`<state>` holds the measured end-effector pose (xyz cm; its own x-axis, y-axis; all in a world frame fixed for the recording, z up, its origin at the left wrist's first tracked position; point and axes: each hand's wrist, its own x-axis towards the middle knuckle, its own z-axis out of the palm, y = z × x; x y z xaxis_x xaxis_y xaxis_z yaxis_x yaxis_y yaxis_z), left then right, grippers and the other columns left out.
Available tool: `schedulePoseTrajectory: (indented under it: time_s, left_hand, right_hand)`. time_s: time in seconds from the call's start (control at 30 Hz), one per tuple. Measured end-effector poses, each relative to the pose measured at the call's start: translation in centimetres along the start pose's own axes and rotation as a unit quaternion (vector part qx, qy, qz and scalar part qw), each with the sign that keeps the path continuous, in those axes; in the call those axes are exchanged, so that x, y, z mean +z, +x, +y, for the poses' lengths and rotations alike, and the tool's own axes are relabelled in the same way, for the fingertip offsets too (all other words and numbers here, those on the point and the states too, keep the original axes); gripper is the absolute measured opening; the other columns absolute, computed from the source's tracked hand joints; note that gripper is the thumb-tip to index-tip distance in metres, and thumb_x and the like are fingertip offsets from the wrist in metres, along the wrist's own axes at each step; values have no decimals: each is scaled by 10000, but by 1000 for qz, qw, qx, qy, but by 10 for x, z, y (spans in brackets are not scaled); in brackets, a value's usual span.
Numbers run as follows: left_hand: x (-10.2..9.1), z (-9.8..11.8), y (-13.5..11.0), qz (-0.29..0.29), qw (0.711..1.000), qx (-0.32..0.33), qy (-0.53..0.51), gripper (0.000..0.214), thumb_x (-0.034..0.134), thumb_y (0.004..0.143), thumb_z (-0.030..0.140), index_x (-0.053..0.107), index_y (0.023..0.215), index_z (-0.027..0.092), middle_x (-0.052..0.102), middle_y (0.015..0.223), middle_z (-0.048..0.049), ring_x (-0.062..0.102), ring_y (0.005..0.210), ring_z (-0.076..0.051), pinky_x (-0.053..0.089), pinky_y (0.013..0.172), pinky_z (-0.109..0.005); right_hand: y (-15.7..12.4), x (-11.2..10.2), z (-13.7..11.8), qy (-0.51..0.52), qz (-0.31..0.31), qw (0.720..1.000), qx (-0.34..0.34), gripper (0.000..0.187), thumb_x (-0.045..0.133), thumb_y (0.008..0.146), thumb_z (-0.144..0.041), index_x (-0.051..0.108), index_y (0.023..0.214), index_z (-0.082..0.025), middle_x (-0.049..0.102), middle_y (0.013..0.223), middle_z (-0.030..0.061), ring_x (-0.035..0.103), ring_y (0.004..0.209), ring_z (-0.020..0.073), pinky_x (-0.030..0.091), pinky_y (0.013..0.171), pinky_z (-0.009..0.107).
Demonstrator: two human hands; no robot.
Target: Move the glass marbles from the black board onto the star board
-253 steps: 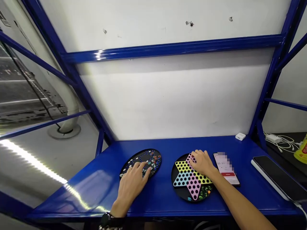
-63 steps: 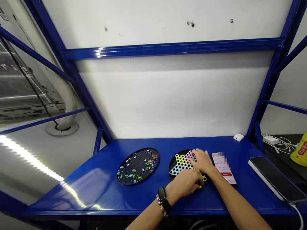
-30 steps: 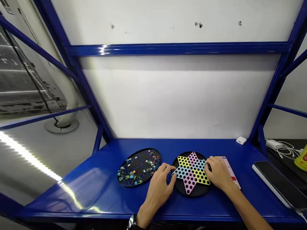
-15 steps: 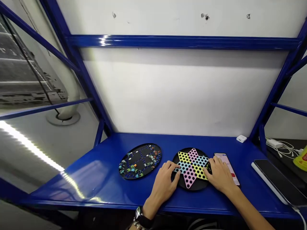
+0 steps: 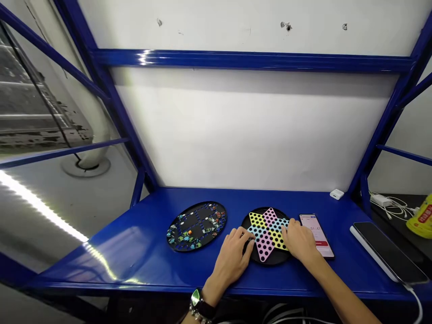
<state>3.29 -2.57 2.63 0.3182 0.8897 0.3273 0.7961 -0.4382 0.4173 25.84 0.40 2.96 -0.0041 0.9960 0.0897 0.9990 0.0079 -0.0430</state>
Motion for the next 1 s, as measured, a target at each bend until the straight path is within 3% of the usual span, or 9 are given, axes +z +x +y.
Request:
schedulePoseTrajectory:
  time_s: [0.27,0.37,0.57,0.8,1.0]
  left_hand:
    - [1,-2,-1,10,1000,-6,-4,260,381,1006,333,630,1009,257,625,1040,-36,558,935,-212,433,828,-378]
    - [0,-2,-1,6,1000,-3,0,255,391,1002,336,635,998,262,627,1026,-29,558,922,-209,438,831,-375]
    - [-1,1,-1,2,1000,1,9,267,378,1006,344,632,1007,262,623,1031,-31,543,916,-210,433,819,-371]
    - [-1,0,-1,-1,1000,8,7,272,371,1008,342,628,1018,256,620,1039,-38,543,918,-209,426,809,-374]
    - [1,-1,-1,12,1000,14,17,255,393,1001,341,634,1005,258,626,1031,-32,553,903,-203,432,796,-367]
  right_hand:
    - [-3,-6,-7,26,-4,998,55,357,363,995,-287,646,1058,-78,688,996,201,703,888,284,476,730,333]
    - [-9,-1,-4,24,0,999,44,374,354,1000,-311,668,1019,-109,677,1018,181,699,862,273,472,720,332]
    - [-7,5,-1,24,-2,999,22,326,328,1008,-254,606,1116,-122,654,1015,149,690,827,238,447,669,295]
    - [-5,8,3,31,-24,999,13,307,312,995,-180,610,1049,-133,615,1018,144,666,767,211,422,631,287]
    - [-6,11,3,56,-25,998,28,370,270,1014,-222,632,1002,-144,591,1011,125,641,722,184,382,600,279]
